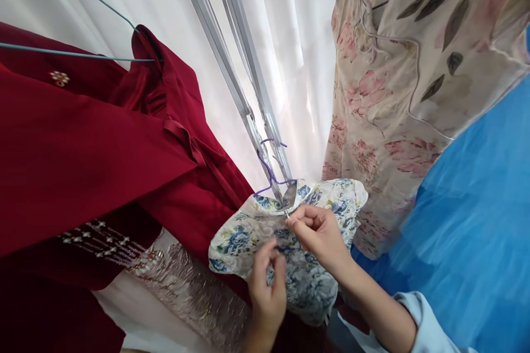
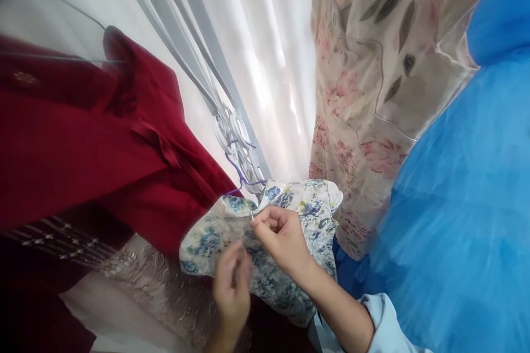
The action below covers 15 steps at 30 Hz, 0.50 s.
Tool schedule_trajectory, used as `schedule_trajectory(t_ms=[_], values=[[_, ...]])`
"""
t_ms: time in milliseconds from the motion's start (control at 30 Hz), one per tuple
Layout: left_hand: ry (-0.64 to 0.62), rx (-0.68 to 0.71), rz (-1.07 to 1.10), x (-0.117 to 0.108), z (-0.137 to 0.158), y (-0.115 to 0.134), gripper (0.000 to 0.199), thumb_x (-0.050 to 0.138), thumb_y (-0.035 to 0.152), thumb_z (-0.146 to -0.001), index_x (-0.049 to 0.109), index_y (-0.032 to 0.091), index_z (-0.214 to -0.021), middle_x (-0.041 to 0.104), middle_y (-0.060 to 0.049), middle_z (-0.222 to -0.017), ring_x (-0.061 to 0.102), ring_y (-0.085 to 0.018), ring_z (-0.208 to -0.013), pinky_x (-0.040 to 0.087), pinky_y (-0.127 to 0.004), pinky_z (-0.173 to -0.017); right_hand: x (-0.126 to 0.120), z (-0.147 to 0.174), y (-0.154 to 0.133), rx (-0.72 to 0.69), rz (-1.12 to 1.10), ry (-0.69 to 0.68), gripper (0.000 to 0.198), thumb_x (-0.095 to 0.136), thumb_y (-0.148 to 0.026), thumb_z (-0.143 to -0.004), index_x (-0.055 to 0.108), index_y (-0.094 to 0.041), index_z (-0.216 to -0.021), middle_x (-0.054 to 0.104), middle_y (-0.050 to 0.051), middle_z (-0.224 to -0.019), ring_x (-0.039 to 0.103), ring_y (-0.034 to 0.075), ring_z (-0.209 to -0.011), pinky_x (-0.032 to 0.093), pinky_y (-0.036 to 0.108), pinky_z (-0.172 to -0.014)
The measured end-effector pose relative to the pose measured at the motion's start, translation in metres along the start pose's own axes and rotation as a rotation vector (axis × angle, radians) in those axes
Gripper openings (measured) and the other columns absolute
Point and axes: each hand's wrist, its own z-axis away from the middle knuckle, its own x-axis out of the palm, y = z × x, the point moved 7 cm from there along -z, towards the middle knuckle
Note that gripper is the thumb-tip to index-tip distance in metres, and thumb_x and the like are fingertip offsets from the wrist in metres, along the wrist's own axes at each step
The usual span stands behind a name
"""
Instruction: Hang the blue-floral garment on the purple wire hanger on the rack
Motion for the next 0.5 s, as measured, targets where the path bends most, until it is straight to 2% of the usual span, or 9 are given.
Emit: schedule_trajectory(t_ms=[33,67,133,167,267,333,367,433,500], values=[[0.024,0.072,0.015,-0.006,-0.020,0.019,0.037,0.050,0.024,-0.096,0.050,0.021,-0.133,0.063,-0.001,-0.080,0.060,-0.014,-0.069,0.050,-0.026,-0.071,-0.001,0.003,-0.001,-0.002,0.003,-0.007,0.021,0.063,-0.027,-0.085,0.059,-0.014,-0.069,0.041,-0.009,-0.044,0.031,0.004,-0.040,0.021,0.018,-0.041],[-0.030,0.101,-0.019,-0.006,-0.039,0.034,0.038,0.051,0.024,-0.096,0.050,0.020,-0.134,0.062,0.000,-0.077,0.059,-0.013,-0.067,0.050,-0.025,-0.070,-0.001,0.005,-0.002,-0.005,0.007,-0.013,0.021,0.063,-0.026,-0.085,0.058,-0.014,-0.069,0.041,-0.009,-0.045,0.031,0.004,-0.041,0.021,0.018,-0.041],[-0.150,0.116,-0.143,0.000,-0.067,0.056,0.019,0.054,0.026,-0.095,0.064,0.020,-0.110,0.061,0.001,-0.072,0.057,-0.012,-0.064,0.047,-0.023,-0.065,-0.003,0.007,-0.005,-0.013,0.021,-0.025,0.019,0.062,-0.024,-0.084,0.057,-0.015,-0.068,0.040,-0.009,-0.046,0.030,0.004,-0.042,0.020,0.019,-0.042],[-0.191,0.115,-0.187,0.003,-0.076,0.064,0.013,0.055,0.026,-0.094,0.065,0.019,-0.096,0.060,0.002,-0.068,0.056,-0.011,-0.061,0.045,-0.021,-0.062,-0.003,0.007,-0.005,-0.017,0.026,-0.029,0.019,0.062,-0.023,-0.084,0.056,-0.015,-0.067,0.040,-0.009,-0.046,0.029,0.004,-0.042,0.020,0.019,-0.042],[-0.184,0.125,-0.177,0.006,-0.084,0.085,0.020,0.057,0.024,-0.093,0.058,0.018,-0.074,0.055,0.005,-0.056,0.051,-0.009,-0.050,0.040,-0.019,-0.053,-0.006,0.005,-0.003,-0.040,0.026,-0.023,0.019,0.061,-0.019,-0.081,0.052,-0.017,-0.065,0.038,-0.010,-0.047,0.028,0.005,-0.043,0.019,0.019,-0.044],[-0.095,0.105,-0.082,0.001,-0.085,0.095,0.022,0.056,0.023,-0.094,0.056,0.018,-0.072,0.055,0.005,-0.055,0.049,-0.008,-0.046,0.038,-0.018,-0.050,-0.008,0.004,0.006,-0.042,0.029,-0.018,0.016,0.060,-0.017,-0.079,0.052,-0.017,-0.065,0.039,-0.009,-0.048,0.029,0.005,-0.043,0.020,0.020,-0.044],[-0.011,0.088,-0.023,-0.007,-0.086,0.097,0.023,0.056,0.024,-0.094,0.056,0.018,-0.072,0.056,0.005,-0.056,0.048,-0.007,-0.046,0.038,-0.018,-0.048,-0.010,0.006,0.013,-0.029,0.036,-0.020,0.015,0.059,-0.017,-0.078,0.053,-0.017,-0.065,0.039,-0.009,-0.048,0.029,0.005,-0.043,0.020,0.020,-0.044],[0.214,0.061,0.081,-0.032,-0.091,0.095,0.022,0.056,0.026,-0.095,0.055,0.018,-0.075,0.057,0.005,-0.057,0.049,-0.008,-0.047,0.039,-0.018,-0.049,-0.015,0.014,0.030,0.021,0.062,-0.035,0.013,0.059,-0.016,-0.076,0.053,-0.017,-0.065,0.039,-0.009,-0.047,0.029,0.005,-0.043,0.020,0.020,-0.044],[0.434,0.053,0.153,-0.065,-0.096,0.081,0.019,0.059,0.027,-0.093,0.055,0.017,-0.077,0.057,0.004,-0.059,0.052,-0.009,-0.053,0.043,-0.019,-0.054,-0.022,0.028,0.048,0.085,0.090,-0.064,0.013,0.059,-0.016,-0.075,0.052,-0.017,-0.064,0.038,-0.009,-0.047,0.028,0.006,-0.043,0.019,0.021,-0.044]])
